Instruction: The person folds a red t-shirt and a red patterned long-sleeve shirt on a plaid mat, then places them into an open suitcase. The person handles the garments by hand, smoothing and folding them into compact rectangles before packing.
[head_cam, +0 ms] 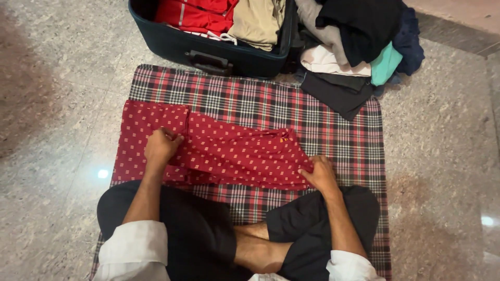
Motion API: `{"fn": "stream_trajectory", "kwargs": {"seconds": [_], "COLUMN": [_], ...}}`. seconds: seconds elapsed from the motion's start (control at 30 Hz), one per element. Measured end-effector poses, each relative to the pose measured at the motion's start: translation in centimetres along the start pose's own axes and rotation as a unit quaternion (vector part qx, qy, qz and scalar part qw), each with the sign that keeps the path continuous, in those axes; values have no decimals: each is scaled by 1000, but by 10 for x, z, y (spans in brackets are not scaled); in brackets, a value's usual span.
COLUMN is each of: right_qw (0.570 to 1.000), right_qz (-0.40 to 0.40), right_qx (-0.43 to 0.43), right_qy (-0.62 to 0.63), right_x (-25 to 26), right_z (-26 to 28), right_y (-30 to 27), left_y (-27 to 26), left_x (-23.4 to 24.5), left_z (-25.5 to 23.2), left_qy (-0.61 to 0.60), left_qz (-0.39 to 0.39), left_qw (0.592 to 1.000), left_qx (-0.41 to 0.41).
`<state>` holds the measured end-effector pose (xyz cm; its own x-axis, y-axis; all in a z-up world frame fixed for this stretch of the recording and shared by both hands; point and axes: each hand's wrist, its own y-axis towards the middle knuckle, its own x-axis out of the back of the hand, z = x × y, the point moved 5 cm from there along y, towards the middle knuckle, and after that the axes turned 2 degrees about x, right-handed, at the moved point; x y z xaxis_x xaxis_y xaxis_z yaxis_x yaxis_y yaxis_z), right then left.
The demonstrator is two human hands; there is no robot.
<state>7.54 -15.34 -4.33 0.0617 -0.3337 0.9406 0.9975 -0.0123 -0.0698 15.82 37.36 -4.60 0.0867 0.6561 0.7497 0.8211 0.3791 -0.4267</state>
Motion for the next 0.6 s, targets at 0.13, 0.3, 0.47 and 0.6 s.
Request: {"fn": "stream_trajectory", "kwargs": {"seconds": [0.13,0.3,0.47,0.6], "right_qw": [999,996,989,977], "right_qz": [-12,-21,4,-40], "right_qx": [-33,-24,-78,-147], "right_qy": [13,84,125,151], "right_x": [-7,-29,-50,-26], "right_z": [-12,-20,-33,-60], "right_y": [8,23,33,33], "left_y": [-13,-10,-4,-8], "left_x": [9,-18,-31,-22], "left_z": [-10,-7,-8,-17], "left_qy": [114,144,137,125], "left_qz": [-27,80,75,45], "left_qw": [993,985,983,984], "left_qx": [-19,-55,-92,-115]}}
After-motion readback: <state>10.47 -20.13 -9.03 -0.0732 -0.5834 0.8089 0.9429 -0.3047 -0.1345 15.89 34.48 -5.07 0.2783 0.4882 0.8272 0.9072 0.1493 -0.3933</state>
